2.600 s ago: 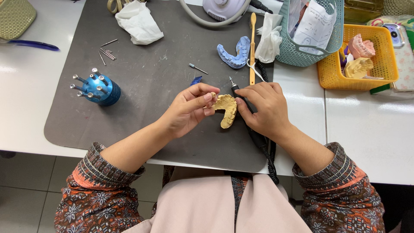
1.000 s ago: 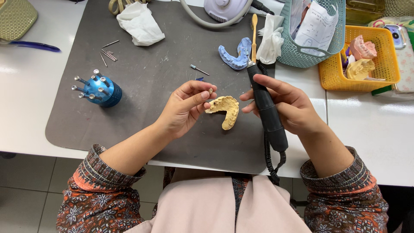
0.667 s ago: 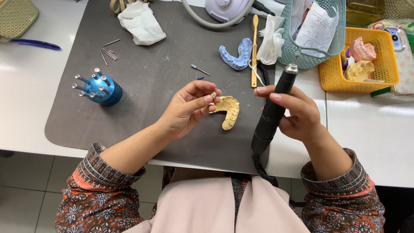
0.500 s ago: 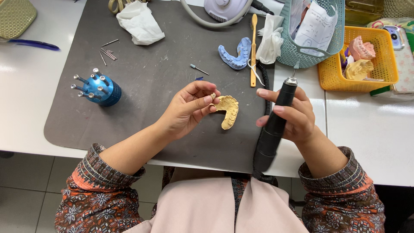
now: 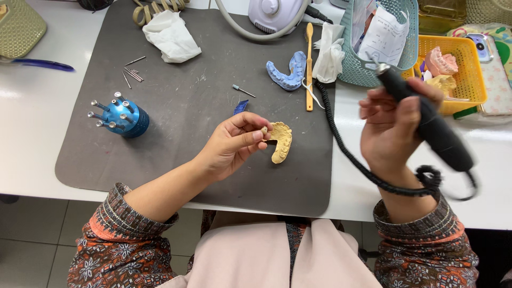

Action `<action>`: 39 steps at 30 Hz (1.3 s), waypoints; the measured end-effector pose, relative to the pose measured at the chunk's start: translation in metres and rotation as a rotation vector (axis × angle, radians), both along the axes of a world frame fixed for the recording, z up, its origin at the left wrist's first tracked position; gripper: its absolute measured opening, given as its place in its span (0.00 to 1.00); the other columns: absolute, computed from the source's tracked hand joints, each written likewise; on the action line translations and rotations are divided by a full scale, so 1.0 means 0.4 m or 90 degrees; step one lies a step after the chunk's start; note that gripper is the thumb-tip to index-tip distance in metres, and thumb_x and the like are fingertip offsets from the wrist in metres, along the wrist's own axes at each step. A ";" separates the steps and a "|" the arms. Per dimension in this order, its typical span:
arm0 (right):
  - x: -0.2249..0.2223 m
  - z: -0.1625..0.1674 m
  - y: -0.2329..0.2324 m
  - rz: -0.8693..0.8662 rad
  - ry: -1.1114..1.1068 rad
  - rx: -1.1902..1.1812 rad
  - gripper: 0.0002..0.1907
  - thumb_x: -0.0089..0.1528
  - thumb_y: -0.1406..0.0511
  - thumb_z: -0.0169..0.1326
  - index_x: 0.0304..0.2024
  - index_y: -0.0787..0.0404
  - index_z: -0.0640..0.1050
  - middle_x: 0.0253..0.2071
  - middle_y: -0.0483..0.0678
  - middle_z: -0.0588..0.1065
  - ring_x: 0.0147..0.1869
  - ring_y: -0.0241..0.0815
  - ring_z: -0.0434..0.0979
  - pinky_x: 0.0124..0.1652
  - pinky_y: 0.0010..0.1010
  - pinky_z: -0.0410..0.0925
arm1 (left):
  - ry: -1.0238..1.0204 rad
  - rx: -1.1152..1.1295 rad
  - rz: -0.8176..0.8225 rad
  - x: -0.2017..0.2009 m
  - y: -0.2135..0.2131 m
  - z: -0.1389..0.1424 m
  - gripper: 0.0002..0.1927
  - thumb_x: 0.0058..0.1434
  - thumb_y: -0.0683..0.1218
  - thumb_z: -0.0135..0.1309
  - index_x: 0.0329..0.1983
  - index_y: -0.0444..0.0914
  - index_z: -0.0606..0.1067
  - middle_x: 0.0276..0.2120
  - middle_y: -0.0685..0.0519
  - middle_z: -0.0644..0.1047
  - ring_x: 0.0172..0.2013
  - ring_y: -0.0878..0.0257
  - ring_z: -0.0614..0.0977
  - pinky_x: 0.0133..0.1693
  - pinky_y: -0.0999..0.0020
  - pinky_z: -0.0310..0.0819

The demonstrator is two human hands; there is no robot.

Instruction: The person uses a rotary handpiece to grind and smooth a yellow dental cast, then switches to a different bur to continue refining the surface. They inspect the cast by hand, wipe the tool with a tissue, and handle multiple cast pieces on the workbench.

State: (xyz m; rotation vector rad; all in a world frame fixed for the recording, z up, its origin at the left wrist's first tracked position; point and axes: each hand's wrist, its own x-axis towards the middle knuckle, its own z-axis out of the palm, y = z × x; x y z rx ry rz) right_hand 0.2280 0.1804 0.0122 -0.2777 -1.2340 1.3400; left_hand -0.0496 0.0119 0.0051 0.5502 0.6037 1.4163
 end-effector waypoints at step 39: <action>-0.094 -0.018 -0.258 0.279 -0.193 0.372 0.22 0.70 0.69 0.49 0.64 0.60 0.57 0.58 0.60 0.63 0.75 0.71 0.64 0.64 0.58 0.68 | -0.025 0.076 -0.058 0.051 -0.042 -0.010 0.15 0.68 0.36 0.59 0.55 0.39 0.71 0.47 0.52 0.75 0.48 0.65 0.80 0.47 0.69 0.77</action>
